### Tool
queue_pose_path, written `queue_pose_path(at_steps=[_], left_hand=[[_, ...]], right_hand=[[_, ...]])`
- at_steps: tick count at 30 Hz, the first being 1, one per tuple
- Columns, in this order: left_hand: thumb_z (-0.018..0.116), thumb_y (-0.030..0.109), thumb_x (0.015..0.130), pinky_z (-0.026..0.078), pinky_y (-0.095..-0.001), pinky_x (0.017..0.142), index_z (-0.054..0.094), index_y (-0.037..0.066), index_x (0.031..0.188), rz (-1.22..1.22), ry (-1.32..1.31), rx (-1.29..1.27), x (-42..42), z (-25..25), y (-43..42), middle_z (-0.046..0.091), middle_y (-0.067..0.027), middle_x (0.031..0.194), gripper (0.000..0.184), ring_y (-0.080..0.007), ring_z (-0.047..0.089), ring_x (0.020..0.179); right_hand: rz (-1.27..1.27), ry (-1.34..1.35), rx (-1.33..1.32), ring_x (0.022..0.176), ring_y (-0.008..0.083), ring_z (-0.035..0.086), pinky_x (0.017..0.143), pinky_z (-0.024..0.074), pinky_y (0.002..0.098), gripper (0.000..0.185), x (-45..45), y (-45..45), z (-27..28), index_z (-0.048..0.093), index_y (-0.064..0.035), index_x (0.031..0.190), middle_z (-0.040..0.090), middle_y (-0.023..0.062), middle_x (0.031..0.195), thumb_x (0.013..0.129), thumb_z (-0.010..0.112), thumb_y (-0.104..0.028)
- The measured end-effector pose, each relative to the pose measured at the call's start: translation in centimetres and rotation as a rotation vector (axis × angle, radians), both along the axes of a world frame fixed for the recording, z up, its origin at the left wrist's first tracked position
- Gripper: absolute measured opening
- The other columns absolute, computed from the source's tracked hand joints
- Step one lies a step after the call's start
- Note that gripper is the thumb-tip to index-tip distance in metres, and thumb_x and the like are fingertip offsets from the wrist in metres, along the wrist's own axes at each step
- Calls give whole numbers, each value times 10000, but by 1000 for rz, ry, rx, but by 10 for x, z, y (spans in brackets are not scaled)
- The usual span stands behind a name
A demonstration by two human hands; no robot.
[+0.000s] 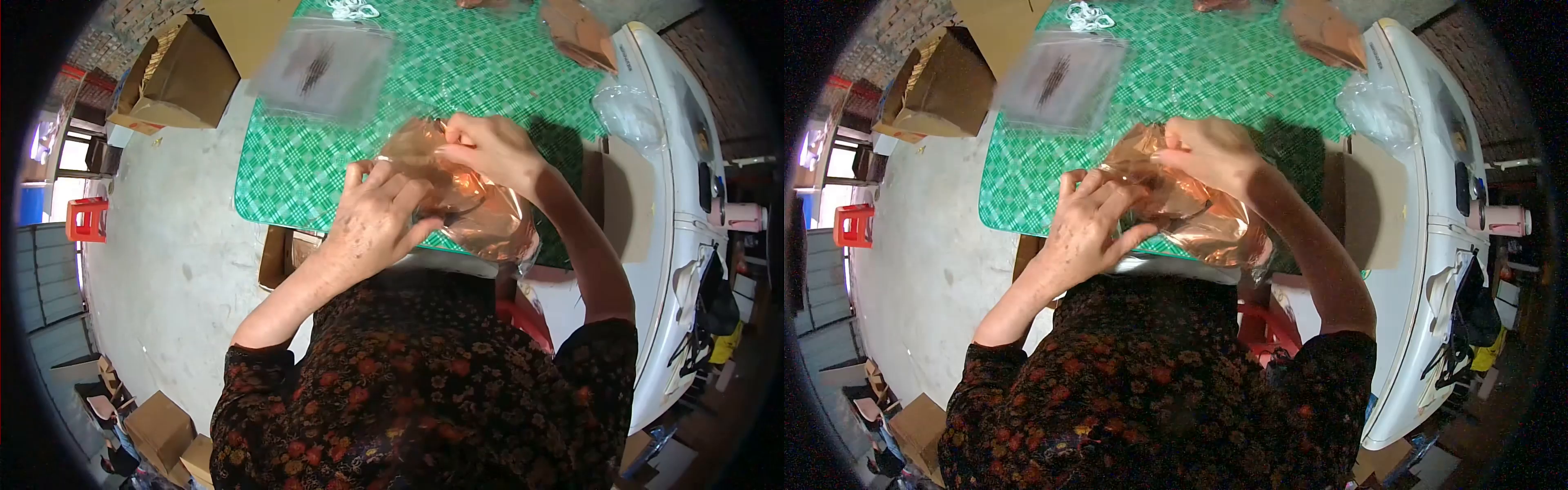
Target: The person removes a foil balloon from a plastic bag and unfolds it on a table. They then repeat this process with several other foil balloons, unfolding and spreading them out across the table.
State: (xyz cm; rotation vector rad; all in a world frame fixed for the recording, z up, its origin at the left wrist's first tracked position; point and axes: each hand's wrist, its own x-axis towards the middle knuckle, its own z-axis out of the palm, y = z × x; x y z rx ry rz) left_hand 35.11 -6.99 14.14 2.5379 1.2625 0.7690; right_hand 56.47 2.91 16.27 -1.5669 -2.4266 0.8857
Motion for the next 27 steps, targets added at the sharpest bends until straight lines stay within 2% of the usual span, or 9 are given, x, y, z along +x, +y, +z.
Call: queue_pose_path(at_steps=[5,11,15,16,19,20,21,26,27], left_hand=[[746,209,839,352,-413,903,722,105,944,-15,-46,55,3,-12,2,665,-61,886,150,-248,560,997],[739,157,857,337,-447,1007,746,107,945,-313,-235,-203,-24,-33,-27,703,-4,960,102,-225,562,1127],[791,254,810,331,-467,1040,722,118,1016,-231,-134,-328,-56,-43,-39,688,-25,1027,256,-254,551,1146],[825,333,757,333,-484,1034,666,114,1110,-129,-89,-384,-57,-32,-38,648,-62,1113,445,-269,553,1119],[822,421,727,335,-495,1015,607,97,1176,-44,40,-150,-37,-12,-31,606,-82,1139,594,-272,547,1102],[802,483,722,330,-511,1011,586,67,1187,-48,45,-40,-27,-13,-27,599,-79,1083,660,-278,542,1096],[798,502,710,336,-501,992,600,66,1152,-46,59,-7,-16,-14,-27,582,-77,1031,652,-277,545,1055],[730,281,821,408,-355,830,654,64,1012,-17,276,8,34,-45,-27,577,-41,908,298,-236,554,944],[723,229,790,408,-348,817,657,62,983,-46,193,27,33,-45,-26,576,-39,902,263,-228,550,925]], right_hand=[[174,-140,58,674,272,582,621,451,395,359,-14,25,-28,530,-55,841,601,97,728,842,717,-361],[177,-116,55,684,303,574,620,442,420,408,-8,38,-55,516,-61,843,591,105,745,821,735,-404],[138,-89,35,686,295,580,624,451,414,422,-12,34,-56,512,-57,852,590,101,740,824,738,-411],[125,-74,33,686,293,582,626,454,412,423,-14,33,-57,510,-55,852,588,101,738,826,739,-410],[143,-92,81,687,289,586,627,459,405,421,-11,36,-67,508,-52,857,589,100,737,830,738,-403],[151,-30,85,684,282,585,626,461,403,427,-7,35,-69,505,-45,867,585,99,732,836,736,-403],[154,-33,91,681,280,584,623,459,401,426,-8,34,-69,504,-43,872,583,101,730,839,737,-399],[225,-10,164,655,268,569,604,447,394,418,-5,36,-73,497,-35,885,568,106,717,851,741,-372],[236,15,157,646,265,562,599,444,391,416,-3,37,-76,493,-35,881,564,105,714,852,742,-367]])
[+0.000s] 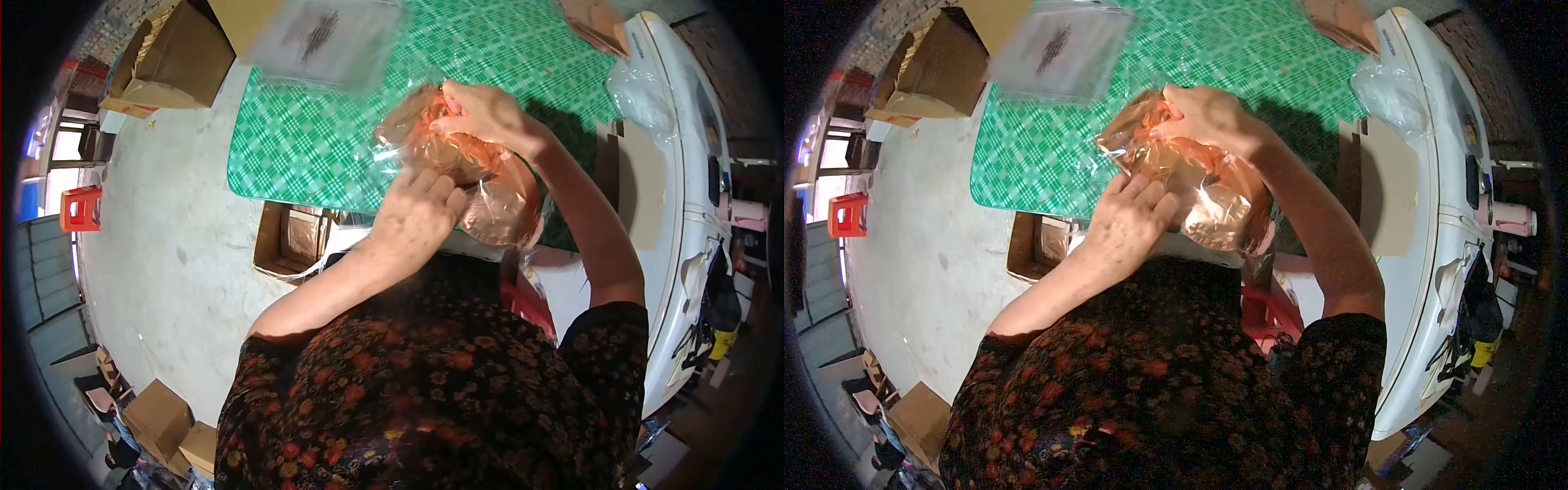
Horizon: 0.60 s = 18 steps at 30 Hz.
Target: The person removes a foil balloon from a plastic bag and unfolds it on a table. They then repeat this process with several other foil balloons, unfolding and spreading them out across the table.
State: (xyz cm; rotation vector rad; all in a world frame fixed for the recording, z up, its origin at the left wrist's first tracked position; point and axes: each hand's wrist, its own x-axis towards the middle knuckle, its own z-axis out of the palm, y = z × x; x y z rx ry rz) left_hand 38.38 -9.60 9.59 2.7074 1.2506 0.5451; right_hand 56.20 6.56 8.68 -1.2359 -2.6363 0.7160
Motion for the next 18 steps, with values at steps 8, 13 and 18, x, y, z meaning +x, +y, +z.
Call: queue_pose_path(at_steps=[8,13,18], left_hand=[[741,115,779,430,-363,810,690,71,927,-168,-347,33,-46,-15,-27,620,-35,981,162,-238,582,988],[739,315,824,408,-380,826,620,71,1205,-58,-241,-118,-46,-2,-25,614,-65,1067,468,-255,563,958],[719,303,809,421,-353,788,642,56,1130,-91,-135,48,1,2,-9,619,-60,1047,412,-230,551,882]], right_hand=[[35,46,39,565,238,559,545,457,399,472,1,0,-4,501,-40,912,558,80,644,851,730,-448],[1,3,71,589,255,585,559,472,398,511,-1,-4,-3,514,-36,958,572,96,656,844,733,-483],[-32,-6,81,644,283,628,580,489,404,506,-3,-11,2,503,-37,972,610,122,699,862,714,-484]])
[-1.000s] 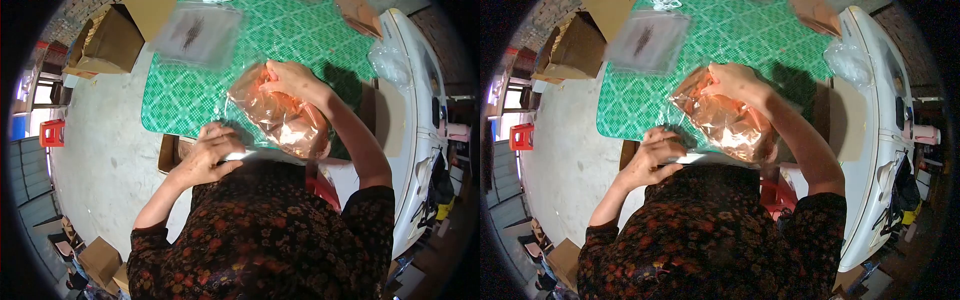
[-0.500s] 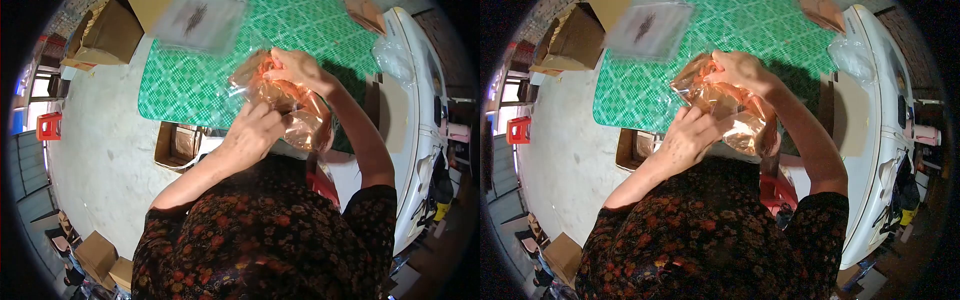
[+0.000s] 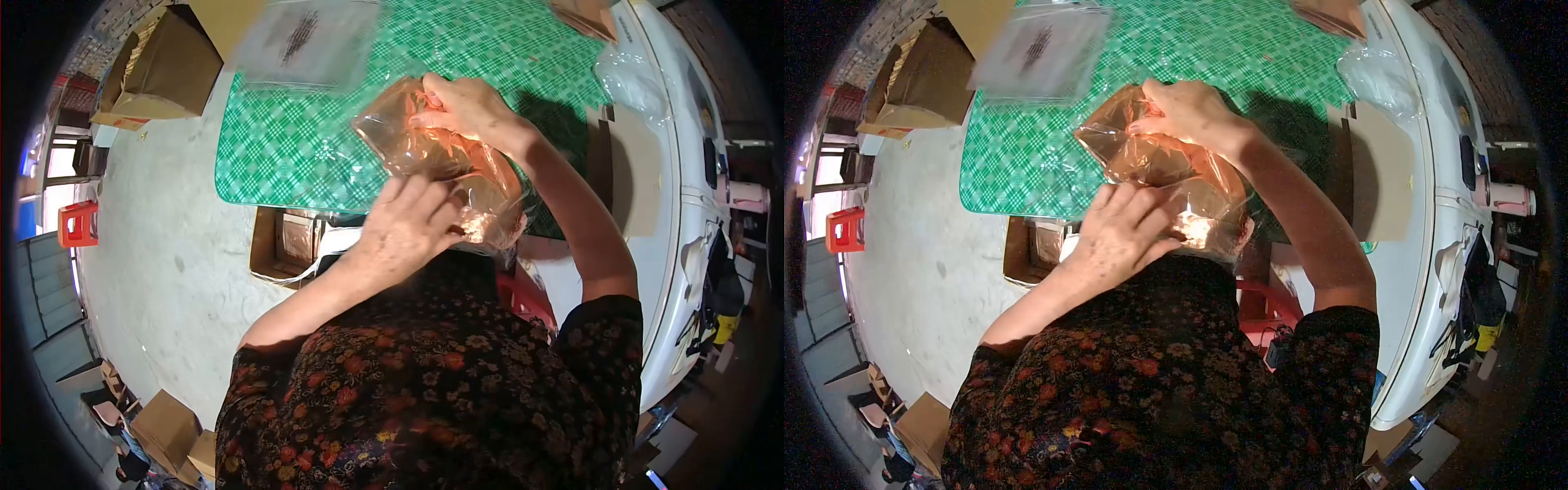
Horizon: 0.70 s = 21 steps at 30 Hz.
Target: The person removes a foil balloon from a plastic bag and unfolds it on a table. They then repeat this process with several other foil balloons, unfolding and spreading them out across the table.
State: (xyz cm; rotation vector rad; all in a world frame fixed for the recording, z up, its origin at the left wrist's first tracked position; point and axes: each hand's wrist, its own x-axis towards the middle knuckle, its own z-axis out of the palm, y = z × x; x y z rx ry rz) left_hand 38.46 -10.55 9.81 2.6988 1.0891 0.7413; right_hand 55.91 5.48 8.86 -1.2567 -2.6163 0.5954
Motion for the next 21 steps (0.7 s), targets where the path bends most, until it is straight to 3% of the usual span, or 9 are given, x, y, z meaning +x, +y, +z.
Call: queue_pose_path(at_steps=[2,3,6,12,17,20,21], left_hand=[[710,247,793,431,-343,771,658,56,1070,-7,32,75,17,-13,-2,620,-52,1009,341,-221,554,865],[711,156,740,438,-339,746,665,59,982,-39,67,34,21,-15,-4,596,-32,907,264,-207,551,833],[703,110,718,436,-354,745,663,72,967,-117,-116,-27,23,-27,-3,544,-17,822,255,-198,535,813],[687,120,748,413,-334,764,657,121,945,-293,-207,-47,8,-42,-12,497,10,815,200,-175,508,819],[650,151,708,405,-330,892,637,171,1012,-331,-55,89,-21,-53,-25,577,17,1126,305,-163,535,1079],[654,160,698,409,-334,888,632,184,1014,-320,54,34,-40,-44,-28,570,15,1105,318,-158,536,1061],[655,167,686,414,-330,879,634,194,1002,-340,99,134,-39,-67,-34,562,16,1102,318,-153,535,1067]], right_hand=[[-10,3,-11,654,304,620,572,473,399,463,-1,-4,3,479,-37,947,616,135,732,875,721,-426],[-15,-20,16,651,311,627,567,478,403,467,-1,-4,2,482,-40,952,625,136,735,877,712,-440],[-14,-67,108,635,328,645,554,489,415,478,-2,-3,-7,490,-50,961,649,134,745,883,685,-480],[-23,15,317,608,303,652,517,490,407,456,3,-11,-22,508,-77,945,662,73,760,886,663,-502],[-30,101,458,615,273,662,491,494,390,366,4,-17,-28,525,-106,926,653,38,779,885,675,-438],[-43,108,510,619,268,662,492,496,377,315,3,-16,-32,534,-113,918,654,33,782,890,675,-393],[-26,138,503,622,265,662,492,495,372,306,3,-16,-33,538,-114,913,656,30,784,892,674,-387]])
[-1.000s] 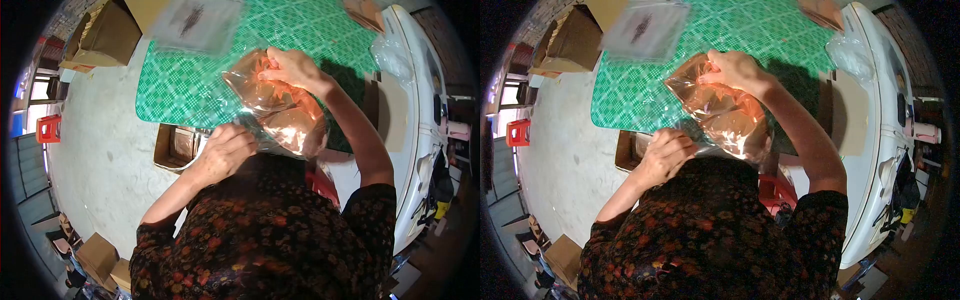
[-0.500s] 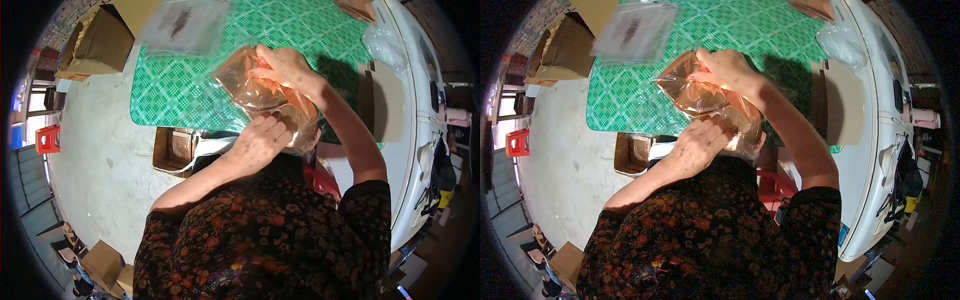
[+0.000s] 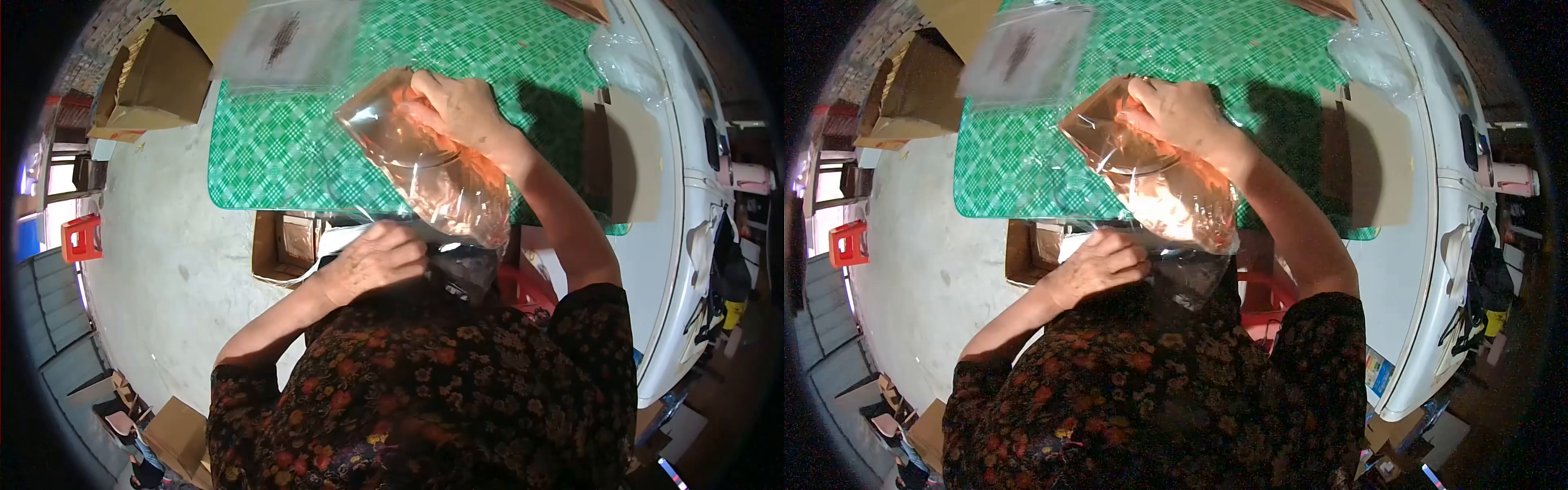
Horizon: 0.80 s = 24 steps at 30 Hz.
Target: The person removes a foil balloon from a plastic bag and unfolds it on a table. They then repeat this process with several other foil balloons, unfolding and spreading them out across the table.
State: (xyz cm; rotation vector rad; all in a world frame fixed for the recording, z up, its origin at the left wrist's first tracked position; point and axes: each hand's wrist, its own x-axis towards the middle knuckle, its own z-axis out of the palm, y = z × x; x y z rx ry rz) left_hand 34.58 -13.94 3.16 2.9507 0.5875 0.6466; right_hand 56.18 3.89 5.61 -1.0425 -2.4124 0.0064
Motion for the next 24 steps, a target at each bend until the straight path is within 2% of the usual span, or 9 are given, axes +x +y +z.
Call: queue_pose_path(at_steps=[3,6,11,12,15,19,20,22,24], left_hand=[[730,171,702,381,-330,749,628,163,929,73,-156,-48,20,-4,1,534,-8,929,250,-175,517,893],[770,194,740,361,-347,717,609,137,893,64,-203,-141,22,2,5,499,-24,845,229,-200,491,824],[767,228,797,362,-386,749,591,132,864,114,-175,-333,-3,30,11,491,-28,874,212,-232,485,842],[766,223,799,361,-387,757,592,136,860,97,-181,-309,-1,29,10,489,-30,881,204,-232,485,852],[741,251,823,362,-398,836,634,155,925,111,-188,-295,2,37,9,518,-23,942,176,-229,505,941],[710,289,845,380,-420,897,672,125,1162,241,-257,-360,-12,54,12,567,-40,927,358,-247,532,983],[716,268,838,392,-415,892,667,111,1183,273,-280,-396,-15,58,13,584,-46,937,382,-249,538,980],[687,216,878,449,-420,875,616,75,1306,335,-344,-465,-22,58,13,648,-89,1004,457,-287,577,983],[668,187,898,480,-408,860,612,57,1295,443,-477,-528,-23,62,17,661,-118,1027,421,-301,605,962]], right_hand=[[49,54,-15,633,261,664,497,493,364,287,2,3,0,547,-111,898,662,26,788,899,673,-369],[59,74,-54,652,263,666,522,493,365,269,6,0,6,554,-101,893,664,34,787,905,673,-342],[55,64,-339,679,226,666,577,482,342,210,11,8,21,553,-76,880,661,49,778,924,660,-252],[46,130,-457,645,243,638,613,493,376,293,9,10,23,593,-98,915,658,56,762,946,613,-389],[13,196,-634,658,230,612,612,487,368,302,12,9,41,601,-87,930,631,57,772,944,617,-388],[-97,106,-532,693,229,605,613,486,348,344,17,-16,59,589,-80,1041,625,81,828,921,661,-394],[11,180,-320,672,260,623,606,508,378,376,26,-22,47,578,-98,1080,638,105,865,892,699,-400],[-149,134,-206,679,291,642,601,524,408,371,34,-40,43,574,-92,1062,643,122,888,883,710,-387],[-284,36,-22,722,344,666,599,541,461,354,44,-44,40,564,-67,1023,643,145,897,882,710,-356]])
